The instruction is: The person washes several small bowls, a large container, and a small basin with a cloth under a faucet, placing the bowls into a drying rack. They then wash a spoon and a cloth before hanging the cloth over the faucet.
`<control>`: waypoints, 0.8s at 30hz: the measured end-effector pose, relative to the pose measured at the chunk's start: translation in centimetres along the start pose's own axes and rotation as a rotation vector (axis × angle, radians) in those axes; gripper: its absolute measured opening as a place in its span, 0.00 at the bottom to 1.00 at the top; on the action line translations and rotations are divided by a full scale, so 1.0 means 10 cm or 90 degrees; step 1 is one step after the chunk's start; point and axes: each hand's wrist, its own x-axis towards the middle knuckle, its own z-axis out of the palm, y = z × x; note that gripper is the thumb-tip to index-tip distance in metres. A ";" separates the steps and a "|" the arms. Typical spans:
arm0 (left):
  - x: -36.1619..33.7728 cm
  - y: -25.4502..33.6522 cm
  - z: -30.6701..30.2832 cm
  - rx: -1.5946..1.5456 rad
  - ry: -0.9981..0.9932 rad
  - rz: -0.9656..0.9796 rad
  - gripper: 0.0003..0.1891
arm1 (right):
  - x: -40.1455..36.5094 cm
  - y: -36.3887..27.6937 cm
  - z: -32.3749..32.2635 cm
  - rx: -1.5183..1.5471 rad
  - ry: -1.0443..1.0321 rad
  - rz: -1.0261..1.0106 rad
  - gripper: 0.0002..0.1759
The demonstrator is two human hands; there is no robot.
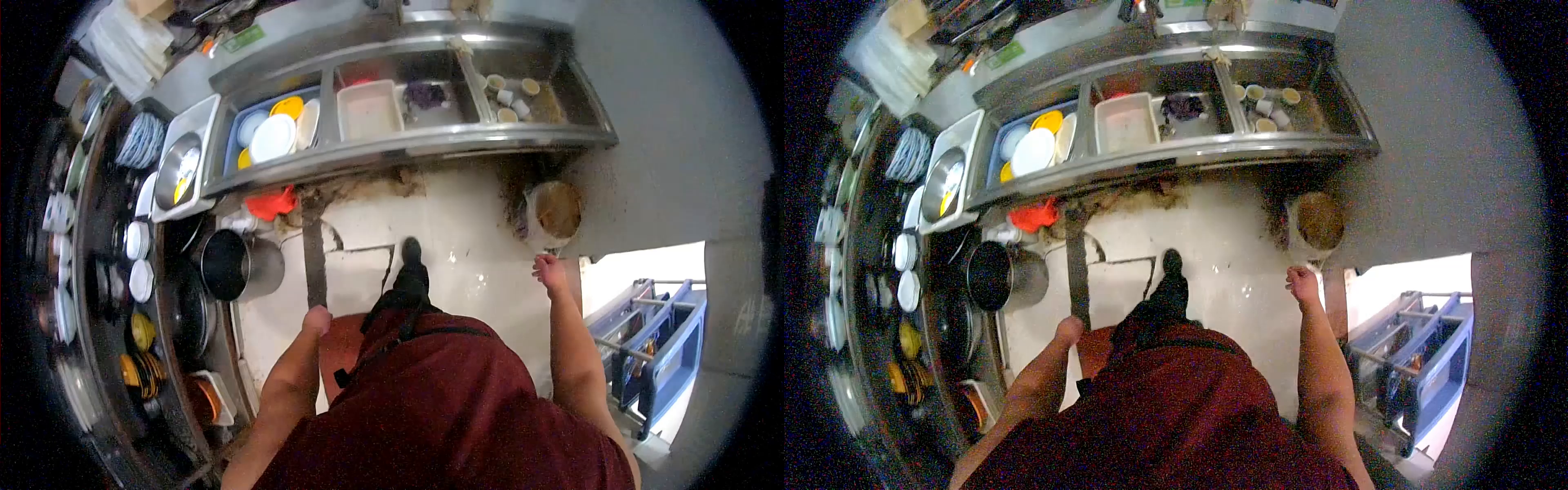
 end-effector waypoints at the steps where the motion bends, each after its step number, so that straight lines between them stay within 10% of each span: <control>1: 0.04 0.00 0.06 -0.064 -0.026 0.016 0.18 | 0.01 0.00 0.01 0.030 0.009 -0.040 0.16; 3: 0.78 0.11 -0.19 -0.129 -0.076 0.060 0.15 | 0.50 -0.35 -0.12 0.049 0.039 -0.052 0.13; 5: 1.62 0.04 -0.44 -0.623 0.121 -0.128 0.14 | 0.84 -0.74 0.01 0.000 0.060 -0.094 0.12; 8: 1.97 0.34 -2.24 -0.281 0.163 0.032 0.11 | 1.16 -0.75 -0.23 -0.219 -0.044 -0.183 0.12; 9: 2.13 0.48 -2.75 -0.369 0.273 0.034 0.11 | 1.37 -0.77 -0.33 -0.350 -0.095 -0.264 0.12; 11: 2.48 0.60 -3.42 -0.485 0.315 -0.014 0.12 | 1.31 -1.57 -0.24 -0.138 -0.033 -0.032 0.12; 17: 3.14 0.95 -4.76 -0.596 0.243 -0.049 0.15 | 2.32 -2.06 -0.38 -0.256 0.065 -0.227 0.13; 24: 3.35 1.41 -4.39 -0.634 0.378 -0.164 0.11 | 3.66 -3.25 -0.43 -0.339 -0.150 -0.317 0.20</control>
